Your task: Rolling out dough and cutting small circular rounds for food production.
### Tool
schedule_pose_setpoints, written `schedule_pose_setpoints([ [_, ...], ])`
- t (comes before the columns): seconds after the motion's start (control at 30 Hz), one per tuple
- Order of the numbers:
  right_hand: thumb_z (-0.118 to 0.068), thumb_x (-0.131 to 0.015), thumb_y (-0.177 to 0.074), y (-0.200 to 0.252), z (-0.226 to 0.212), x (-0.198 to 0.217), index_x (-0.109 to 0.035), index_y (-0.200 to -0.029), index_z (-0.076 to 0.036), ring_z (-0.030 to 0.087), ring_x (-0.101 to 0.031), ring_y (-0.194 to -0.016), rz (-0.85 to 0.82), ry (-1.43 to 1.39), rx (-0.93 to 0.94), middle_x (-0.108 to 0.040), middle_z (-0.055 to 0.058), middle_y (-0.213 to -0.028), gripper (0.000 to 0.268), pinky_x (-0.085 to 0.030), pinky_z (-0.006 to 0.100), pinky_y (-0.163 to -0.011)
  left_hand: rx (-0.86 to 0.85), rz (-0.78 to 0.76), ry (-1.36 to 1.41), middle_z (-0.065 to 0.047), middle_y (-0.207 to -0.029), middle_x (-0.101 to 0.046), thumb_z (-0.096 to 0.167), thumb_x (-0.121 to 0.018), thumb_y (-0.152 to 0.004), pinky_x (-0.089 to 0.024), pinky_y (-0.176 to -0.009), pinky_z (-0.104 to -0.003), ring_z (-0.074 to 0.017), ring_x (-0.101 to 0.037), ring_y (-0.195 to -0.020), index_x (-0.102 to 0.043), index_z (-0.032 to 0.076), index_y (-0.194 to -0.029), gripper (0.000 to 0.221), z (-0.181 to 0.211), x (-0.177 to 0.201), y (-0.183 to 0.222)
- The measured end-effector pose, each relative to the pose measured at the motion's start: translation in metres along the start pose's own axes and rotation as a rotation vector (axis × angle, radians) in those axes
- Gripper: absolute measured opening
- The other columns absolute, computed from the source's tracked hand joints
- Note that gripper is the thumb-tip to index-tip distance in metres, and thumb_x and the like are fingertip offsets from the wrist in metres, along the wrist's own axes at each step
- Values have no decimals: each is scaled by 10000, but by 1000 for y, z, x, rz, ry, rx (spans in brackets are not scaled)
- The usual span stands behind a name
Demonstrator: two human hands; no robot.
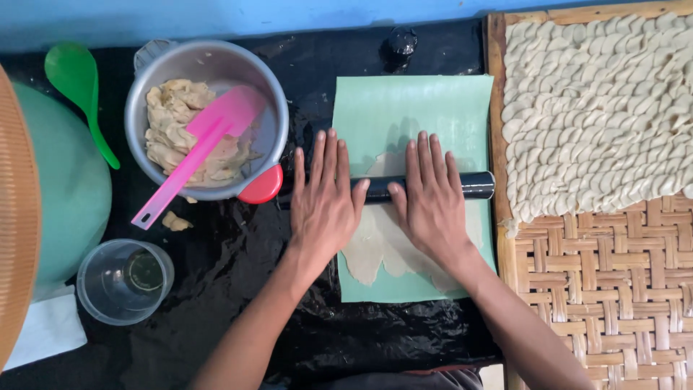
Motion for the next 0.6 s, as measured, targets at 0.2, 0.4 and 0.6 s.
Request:
schedule_pose_setpoints([
  [0.2,-338,-422,-1097,-50,25,-15,-375,-1570,33,447,-251,-1547,-5,51,-33,-300,316,-1641,603,-228,555,-1240,19,28,23,-313,-1657,-203,450,-437,-1079,-134,-1246,-606,-432,-163,-1561,-363,-78,-1546,709,-17,-4,-54],
  [0.4,-352,-406,-1127,-95,49,-23,-331,-1579,97,495,-202,-1536,70,-41,16,-282,374,-1630,642,-201,564,-1225,70,116,75,-334,-1644,-182,449,-450,-1088,-156,-1245,-599,-464,-155,-1552,-341,-114,-1547,735,-30,-13,-89],
  [0.6,-349,-448,-1102,-95,49,-17,-439,-1502,54,478,-337,-1484,41,-107,-36,-452,317,-1506,569,-277,519,-1238,-66,269,170,-313,-1536,-416,361,-542,-1089,-307,-1227,-544,-442,-369,-1469,-484,-75,-1454,572,-20,-6,-64],
])
Point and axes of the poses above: each hand's wrist, its own y-axis away from the middle knuckle, its own x-axis out of the back of the hand, z = x × y, the point moved 2 cm from there along -y, towards the middle knuckle
